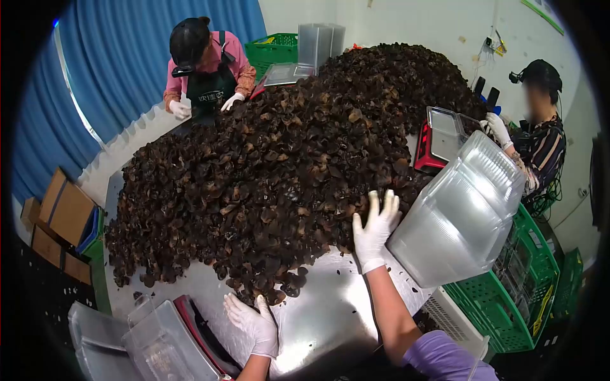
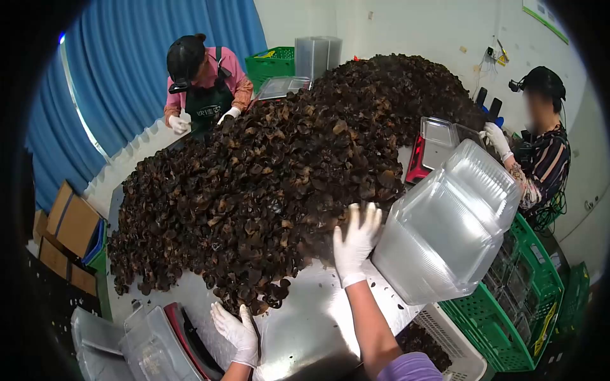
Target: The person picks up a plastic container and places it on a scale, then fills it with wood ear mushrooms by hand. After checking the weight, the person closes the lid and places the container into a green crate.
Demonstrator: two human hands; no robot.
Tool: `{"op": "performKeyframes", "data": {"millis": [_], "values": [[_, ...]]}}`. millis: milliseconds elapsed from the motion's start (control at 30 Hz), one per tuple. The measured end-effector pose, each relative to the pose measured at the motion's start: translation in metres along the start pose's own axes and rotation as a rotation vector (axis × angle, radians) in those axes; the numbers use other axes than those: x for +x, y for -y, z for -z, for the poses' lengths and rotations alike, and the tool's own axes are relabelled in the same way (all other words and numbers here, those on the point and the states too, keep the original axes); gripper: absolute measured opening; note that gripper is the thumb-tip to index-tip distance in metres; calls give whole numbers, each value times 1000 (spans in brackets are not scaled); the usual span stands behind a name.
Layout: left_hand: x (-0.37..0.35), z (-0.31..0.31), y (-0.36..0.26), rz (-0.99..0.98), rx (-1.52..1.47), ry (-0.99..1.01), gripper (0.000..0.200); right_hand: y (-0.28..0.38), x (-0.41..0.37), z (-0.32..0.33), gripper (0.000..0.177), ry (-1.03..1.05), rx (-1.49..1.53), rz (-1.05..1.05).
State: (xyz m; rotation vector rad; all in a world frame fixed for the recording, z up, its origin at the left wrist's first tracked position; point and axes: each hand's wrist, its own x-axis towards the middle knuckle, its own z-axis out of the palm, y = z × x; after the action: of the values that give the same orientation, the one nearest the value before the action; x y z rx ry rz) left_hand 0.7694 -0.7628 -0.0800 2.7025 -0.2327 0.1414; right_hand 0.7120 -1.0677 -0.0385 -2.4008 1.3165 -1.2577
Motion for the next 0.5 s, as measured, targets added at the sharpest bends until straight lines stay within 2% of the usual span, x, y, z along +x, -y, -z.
{"op": "performKeyframes", "data": {"millis": [33,100,167,267,300,367,433,467,500], "values": [[-1,1,0,-2,1,2,82,4,-1,5,63,61,15,104],[0,0,1,8,20,2,81,5,-6,-10,55,68,-28,285],[0,-4,3,-10,33,-22,80,5,-2,-20,36,56,43,363],[2,-8,3,5,39,-42,80,3,0,-16,16,12,214,415],[1,-8,5,1,34,-53,80,8,-4,1,16,30,241,470],[-1,-10,7,-68,50,-136,74,-6,-22,43,17,220,378,706],[-1,-9,6,-57,28,-137,74,-22,-50,118,19,391,212,751],[-1,-11,6,-46,18,-137,74,-37,-64,149,18,445,135,671],[0,-12,7,-33,10,-137,74,-56,-75,175,21,389,118,633]]}}
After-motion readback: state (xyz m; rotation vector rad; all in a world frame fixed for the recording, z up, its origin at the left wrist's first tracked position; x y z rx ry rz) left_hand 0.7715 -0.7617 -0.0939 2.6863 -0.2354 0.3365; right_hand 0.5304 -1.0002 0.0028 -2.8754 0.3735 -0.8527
